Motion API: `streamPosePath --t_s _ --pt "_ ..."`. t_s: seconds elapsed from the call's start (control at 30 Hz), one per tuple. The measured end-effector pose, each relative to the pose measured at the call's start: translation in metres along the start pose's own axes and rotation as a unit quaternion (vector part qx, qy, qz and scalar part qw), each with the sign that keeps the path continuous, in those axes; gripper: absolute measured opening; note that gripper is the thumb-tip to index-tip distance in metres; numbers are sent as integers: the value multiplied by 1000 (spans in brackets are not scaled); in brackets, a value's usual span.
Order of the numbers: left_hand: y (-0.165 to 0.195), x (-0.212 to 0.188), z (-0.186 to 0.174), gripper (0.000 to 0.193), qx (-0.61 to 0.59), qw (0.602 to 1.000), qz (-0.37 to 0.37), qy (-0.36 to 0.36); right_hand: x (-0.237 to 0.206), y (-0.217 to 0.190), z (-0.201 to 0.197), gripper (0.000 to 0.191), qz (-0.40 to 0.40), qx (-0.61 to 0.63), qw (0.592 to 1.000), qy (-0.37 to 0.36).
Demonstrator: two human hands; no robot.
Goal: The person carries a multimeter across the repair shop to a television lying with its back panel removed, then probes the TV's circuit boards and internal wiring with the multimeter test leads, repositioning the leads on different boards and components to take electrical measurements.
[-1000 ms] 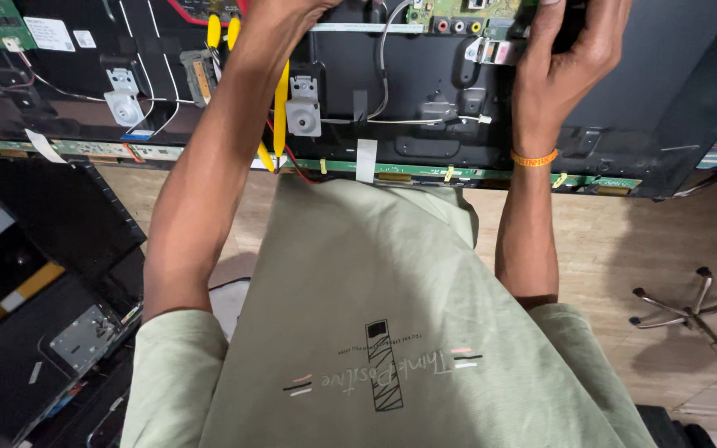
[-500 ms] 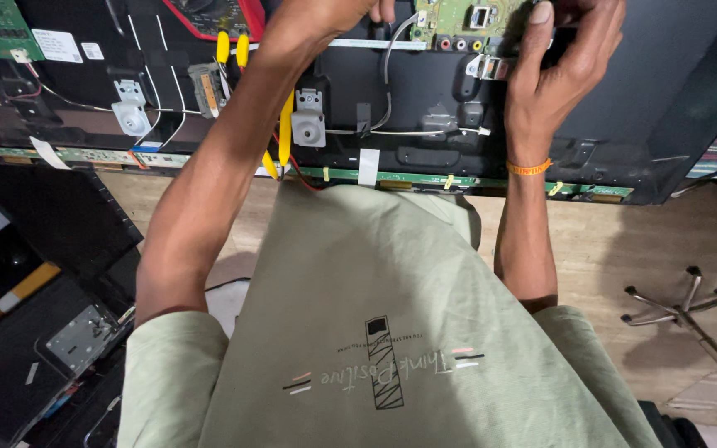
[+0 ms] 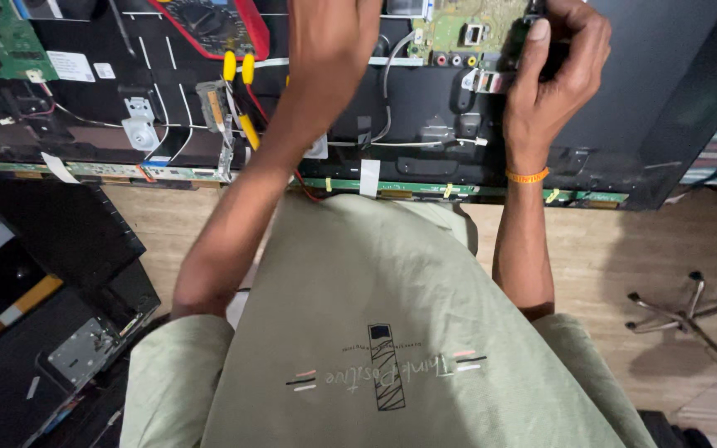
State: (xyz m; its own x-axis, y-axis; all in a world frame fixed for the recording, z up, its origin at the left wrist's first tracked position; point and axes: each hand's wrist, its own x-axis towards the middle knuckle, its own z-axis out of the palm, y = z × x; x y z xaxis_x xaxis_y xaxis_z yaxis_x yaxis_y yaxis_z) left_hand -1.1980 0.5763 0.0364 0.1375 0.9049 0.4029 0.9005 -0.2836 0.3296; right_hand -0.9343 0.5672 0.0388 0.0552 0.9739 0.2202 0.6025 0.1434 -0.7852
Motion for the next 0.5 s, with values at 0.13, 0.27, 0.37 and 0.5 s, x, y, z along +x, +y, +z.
streamPosePath --t_s 0.13,0.27,0.37,0.5 --pt "28 4 -23 21 -101 977 -178 -68 4 0 1 17 -22 -3 1000 9" --pt "50 11 -20 44 -117 962 -230 -91 6 -1 2 17 -12 0 1000 7" --pt "54 9 -13 38 -155 961 -217 -76 8 1 2 17 -18 -8 1000 6" --pt "35 10 5 21 -213 942 -252 -64 9 2 5 18 -22 -8 1000 10"
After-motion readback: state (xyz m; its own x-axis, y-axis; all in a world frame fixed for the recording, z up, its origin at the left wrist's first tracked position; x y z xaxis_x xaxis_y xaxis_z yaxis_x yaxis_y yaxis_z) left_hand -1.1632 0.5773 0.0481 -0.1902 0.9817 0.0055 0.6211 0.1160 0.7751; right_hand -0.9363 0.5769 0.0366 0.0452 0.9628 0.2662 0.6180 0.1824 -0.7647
